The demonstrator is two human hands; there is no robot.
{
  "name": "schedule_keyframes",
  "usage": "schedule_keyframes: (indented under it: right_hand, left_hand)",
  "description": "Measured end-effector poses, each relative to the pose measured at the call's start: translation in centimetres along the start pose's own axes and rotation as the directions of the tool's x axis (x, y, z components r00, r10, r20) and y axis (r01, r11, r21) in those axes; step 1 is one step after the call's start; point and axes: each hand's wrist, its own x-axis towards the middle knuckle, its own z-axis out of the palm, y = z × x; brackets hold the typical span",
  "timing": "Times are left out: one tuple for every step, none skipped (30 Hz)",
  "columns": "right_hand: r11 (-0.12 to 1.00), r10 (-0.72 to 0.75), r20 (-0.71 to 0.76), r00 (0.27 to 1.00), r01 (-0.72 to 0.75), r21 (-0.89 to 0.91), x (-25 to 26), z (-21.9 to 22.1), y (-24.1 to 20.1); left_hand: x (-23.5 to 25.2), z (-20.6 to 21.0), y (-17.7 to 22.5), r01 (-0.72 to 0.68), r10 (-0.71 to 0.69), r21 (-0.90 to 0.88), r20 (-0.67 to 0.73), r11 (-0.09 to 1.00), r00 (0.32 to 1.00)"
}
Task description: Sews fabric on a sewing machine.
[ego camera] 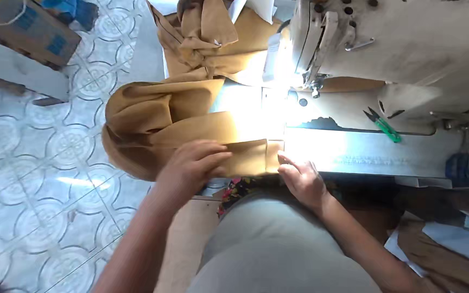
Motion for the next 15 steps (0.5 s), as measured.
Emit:
schedule_keyframes:
  right_hand:
    - [1.0,0.004,0.001,1.0,-0.004,-0.013,0.1,-0.2,-0.1]
    - [0.999,0.012,0.003,1.0,-0.012,-0.033,0.1,-0.5,-0.2]
    - [0.998,0.025,0.004,1.0,-0.024,-0.056,0.2,-0.7,-0.1]
    - [0.996,0.041,0.004,0.999,-0.041,-0.078,0.1,-0.9,-0.1]
    - [0.994,0.059,0.01,0.998,-0.058,-0.093,0.1,-0.9,0.0]
    - [0.991,0.077,0.017,0.997,-0.075,-0.11,0.2,-0.9,0.2]
    - [0.989,0.092,0.024,0.995,-0.089,-0.122,0.2,-0.9,0.3]
    - [0.987,0.105,0.028,0.994,-0.1,-0.127,0.3,-0.8,0.4]
    - [0.986,0.112,0.029,0.993,-0.108,-0.126,0.4,-0.7,0.4]
    - [0.986,0.118,0.029,0.993,-0.113,-0.122,0.6,-0.7,0.4]
    - [0.986,0.121,0.028,0.992,-0.117,-0.115,0.6,-0.7,0.4]
    - [0.987,0.119,0.027,0.992,-0.116,-0.109,0.7,-0.7,0.4]
    - [0.988,0.116,0.022,0.993,-0.113,-0.103,0.7,-0.6,0.4]
    - [0.989,0.112,0.016,0.994,-0.11,-0.096,0.7,-0.7,0.5]
    - [0.99,0.108,0.008,0.994,-0.107,-0.09,0.6,-0.7,0.5]
  left_hand:
    - [1.4,1.8,0.3,-0.019,0.017,-0.04,-0.045,0.999,0.999]
    - [2.6,3.3,0.2,-0.013,0.009,-0.049,-0.066,0.999,0.998]
    - [3.7,4.3,-0.1,0.013,-0.016,-0.039,-0.067,0.999,0.998]
    - [4.4,5.1,-0.5,0.046,-0.048,-0.027,-0.065,0.999,0.997]
    - [4.7,5.6,-0.8,0.078,-0.079,-0.021,-0.056,0.997,0.995]
    - [4.9,5.8,-0.8,0.101,-0.102,-0.02,-0.048,0.995,0.994]
    - [5.0,5.7,-0.7,0.121,-0.122,-0.02,-0.029,0.992,0.992]
    - [5.0,5.3,-0.3,0.139,-0.139,-0.02,-0.001,0.99,0.99]
    - [5.2,4.7,0.1,0.151,-0.15,-0.025,0.028,0.988,0.988]
    - [5.5,4.0,0.6,0.138,-0.137,-0.039,0.026,0.99,0.99]
    - [6.0,3.4,1.2,0.1,-0.101,-0.062,-0.005,0.993,0.995]
    - [6.7,3.0,1.7,0.031,-0.037,-0.085,-0.062,0.996,0.997]
    - [7.6,2.8,2.3,-0.056,0.042,-0.112,-0.124,0.992,0.991]
    - [8.5,2.9,2.7,-0.148,0.126,-0.135,-0.161,0.98,0.979]
    - [9.5,3.1,3.1,-0.219,0.195,-0.159,-0.155,0.963,0.969]
